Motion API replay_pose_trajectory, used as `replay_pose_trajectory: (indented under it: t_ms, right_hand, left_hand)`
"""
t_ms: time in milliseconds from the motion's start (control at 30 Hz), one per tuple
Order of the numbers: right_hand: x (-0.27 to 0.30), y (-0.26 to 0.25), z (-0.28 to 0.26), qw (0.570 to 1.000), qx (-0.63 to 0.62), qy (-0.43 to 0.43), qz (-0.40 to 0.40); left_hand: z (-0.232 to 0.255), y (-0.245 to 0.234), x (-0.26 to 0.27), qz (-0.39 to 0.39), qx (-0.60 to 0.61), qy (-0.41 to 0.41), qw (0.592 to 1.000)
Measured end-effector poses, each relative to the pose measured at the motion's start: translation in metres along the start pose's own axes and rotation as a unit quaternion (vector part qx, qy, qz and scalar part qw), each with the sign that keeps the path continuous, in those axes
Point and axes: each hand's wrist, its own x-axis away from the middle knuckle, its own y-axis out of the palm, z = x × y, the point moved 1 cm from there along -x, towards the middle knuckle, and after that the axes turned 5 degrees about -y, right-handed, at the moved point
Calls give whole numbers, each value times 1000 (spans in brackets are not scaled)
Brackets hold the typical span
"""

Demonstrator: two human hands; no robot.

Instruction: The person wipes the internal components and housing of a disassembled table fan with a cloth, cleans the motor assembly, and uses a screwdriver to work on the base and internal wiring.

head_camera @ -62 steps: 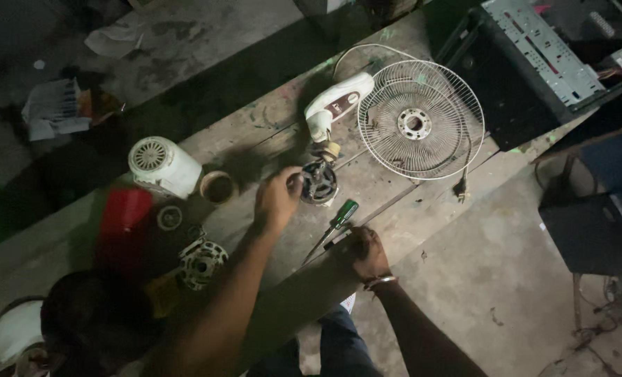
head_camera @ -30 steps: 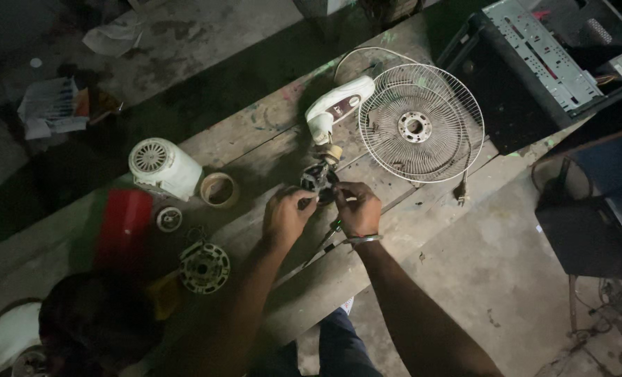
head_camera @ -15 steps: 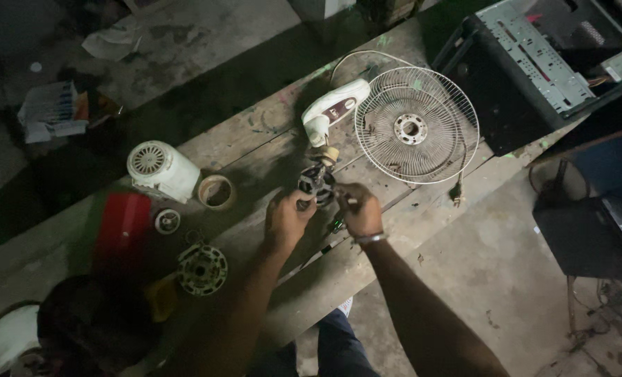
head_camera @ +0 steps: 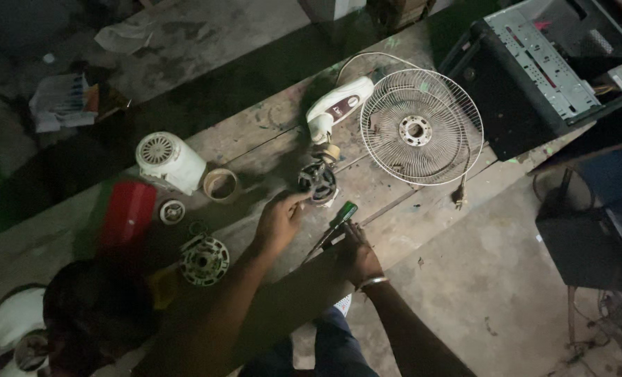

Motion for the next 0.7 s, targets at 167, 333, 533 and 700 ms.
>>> replay_pose_trajectory:
  t_ms: [167,333,533,700]
  right_hand:
    - [-9,-20,-20,995,-78,51,40]
    - [-21,-37,-61,954,-169,247,-11]
    - [-55,-42,-104,978,-155,131,41]
    - [-81,-21,-146,984,-140,99,-47]
  left_hand:
    - [-1,-11,10,-30,14,-42,999]
    - [-21,-26,23,60,23,-41,997]
    - [-47,-86,60,272,-172,25,947]
    - [-67,-149,109,268,-259,-165,913]
